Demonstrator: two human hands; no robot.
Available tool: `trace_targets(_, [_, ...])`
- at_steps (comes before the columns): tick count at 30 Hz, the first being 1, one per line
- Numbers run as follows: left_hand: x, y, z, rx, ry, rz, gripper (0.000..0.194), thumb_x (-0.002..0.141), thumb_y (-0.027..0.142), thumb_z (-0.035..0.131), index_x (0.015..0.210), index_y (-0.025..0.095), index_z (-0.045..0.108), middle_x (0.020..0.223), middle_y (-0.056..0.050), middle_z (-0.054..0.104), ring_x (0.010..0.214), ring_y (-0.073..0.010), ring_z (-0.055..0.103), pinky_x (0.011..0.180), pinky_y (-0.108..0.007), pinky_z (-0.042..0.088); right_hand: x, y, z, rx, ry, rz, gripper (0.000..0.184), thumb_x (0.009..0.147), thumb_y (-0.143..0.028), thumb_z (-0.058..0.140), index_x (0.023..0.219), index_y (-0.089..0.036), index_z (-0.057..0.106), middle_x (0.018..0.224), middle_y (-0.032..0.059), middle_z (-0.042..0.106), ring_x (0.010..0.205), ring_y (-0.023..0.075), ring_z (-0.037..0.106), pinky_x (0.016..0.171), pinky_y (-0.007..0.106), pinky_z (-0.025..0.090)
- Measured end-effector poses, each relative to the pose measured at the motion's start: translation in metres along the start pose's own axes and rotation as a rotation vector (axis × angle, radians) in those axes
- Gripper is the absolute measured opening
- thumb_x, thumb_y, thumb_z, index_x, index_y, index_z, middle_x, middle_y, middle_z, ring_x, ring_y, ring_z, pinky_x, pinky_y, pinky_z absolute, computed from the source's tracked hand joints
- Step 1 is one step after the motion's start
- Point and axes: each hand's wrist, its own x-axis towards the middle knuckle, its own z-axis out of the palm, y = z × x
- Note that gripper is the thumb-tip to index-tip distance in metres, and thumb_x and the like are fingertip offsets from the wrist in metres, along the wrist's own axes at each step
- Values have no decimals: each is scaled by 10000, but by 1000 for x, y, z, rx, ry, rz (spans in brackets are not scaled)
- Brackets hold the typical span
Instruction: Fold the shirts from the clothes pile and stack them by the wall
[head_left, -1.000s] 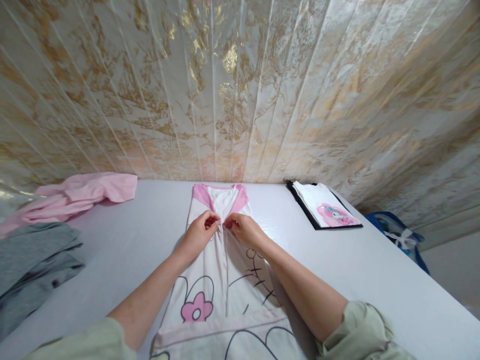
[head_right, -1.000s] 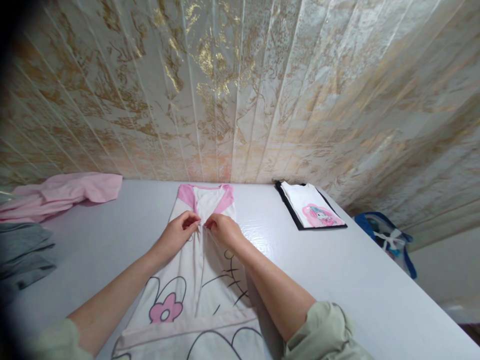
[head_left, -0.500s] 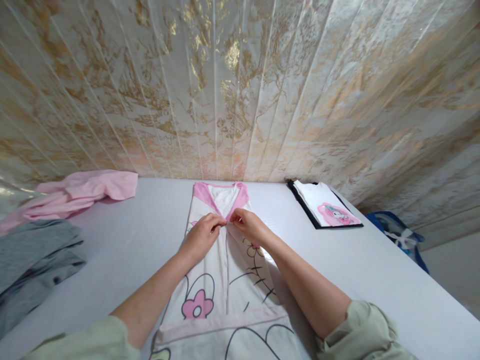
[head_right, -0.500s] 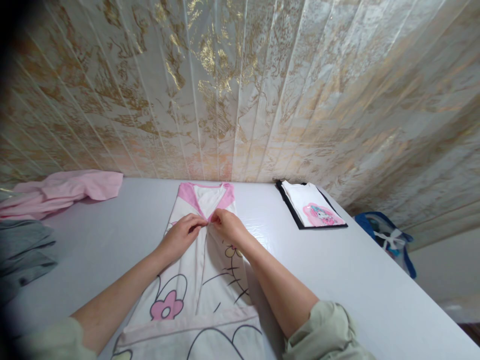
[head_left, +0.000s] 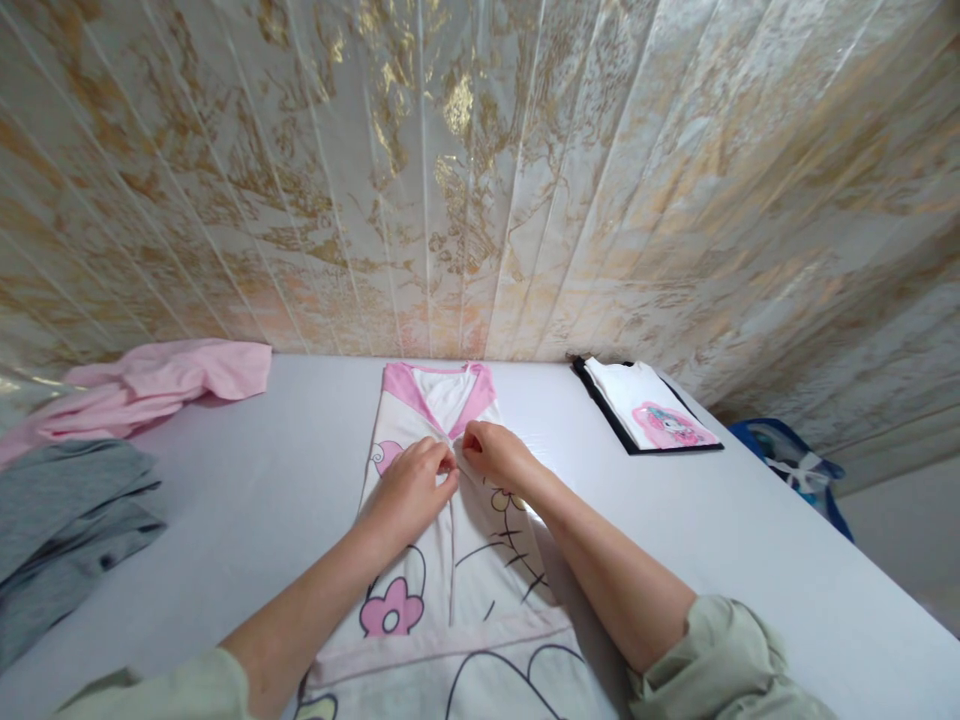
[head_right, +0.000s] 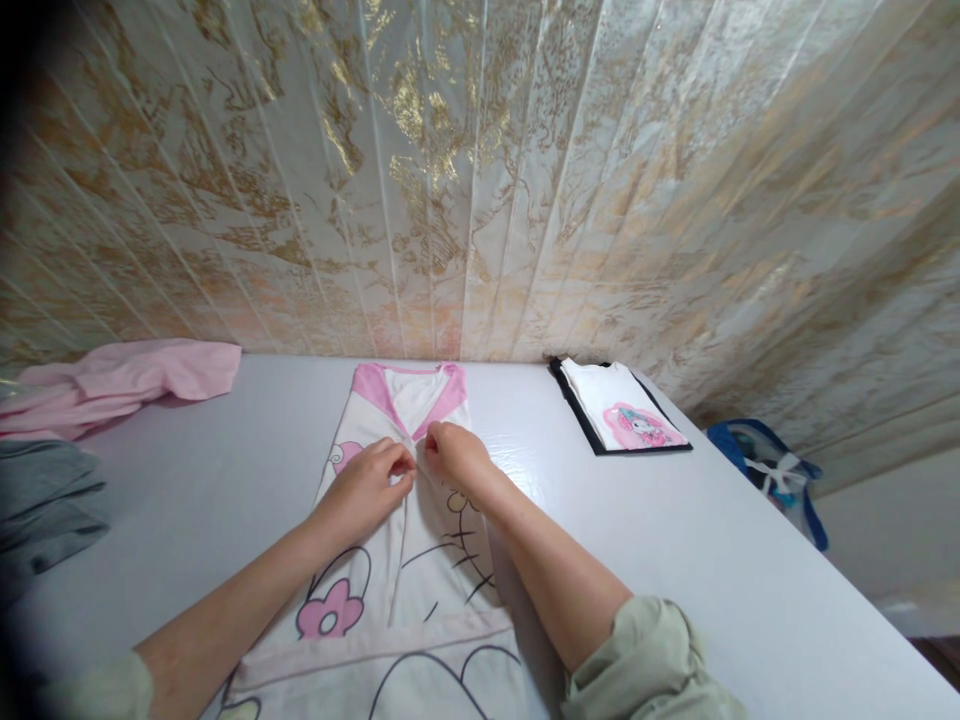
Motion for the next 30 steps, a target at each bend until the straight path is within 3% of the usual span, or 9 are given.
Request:
trace_targets(3, [-3, 3, 4, 81, -25, -27, 48, 817, 266, 574, 795, 223, 571, 882, -26, 611, 868, -226, 586, 793, -353, 425, 2, 1, 0, 14, 2, 5, 133, 815, -141, 530, 858, -181, 649, 797, 34, 674, 671, 138, 529, 574, 237, 284])
trace_targets(8, [-2, 9, 3, 159, -41, -65, 67, 830, 204, 521, 784, 214, 568, 878, -39, 615, 877, -234, 588, 817, -374, 405, 1, 2, -1, 49, -5, 16, 138, 813, -141, 535, 871, -184, 653, 801, 27, 676, 659, 130, 530, 573, 229, 287])
trace_targets(15, [0, 9, 2, 138, -32, -87, 135, 848, 191, 477, 736, 215, 548, 858, -34, 606, 857, -208, 591, 801, -343, 398, 1, 0, -3, 55, -18, 20, 139, 816, -130, 525, 856, -181, 647, 799, 25, 672, 679, 126, 539, 588, 219, 300])
trace_targets(22, [2, 16, 2, 126, -52, -134, 6, 830, 215, 553, 835, 216, 549, 944, -29, 625, 947, -214, 591, 860, -353, 387, 0, -1, -5, 51, -33, 27, 133, 826, -148, 532, 879, -174, 652, 813, 28, 677, 681, 123, 542, 582, 220, 293])
trace_targets(30, [4, 20, -1, 179, -69, -142, 133, 847, 166, 478, 734, 208, 535, 884, -34, 626, 893, -202, 591, 811, -330, 378, -1, -1, -5, 66, -26, 16, 140, 817, -130, 521, 858, -174, 648, 786, 16, 665, 665, 115, 535, 572, 213, 295])
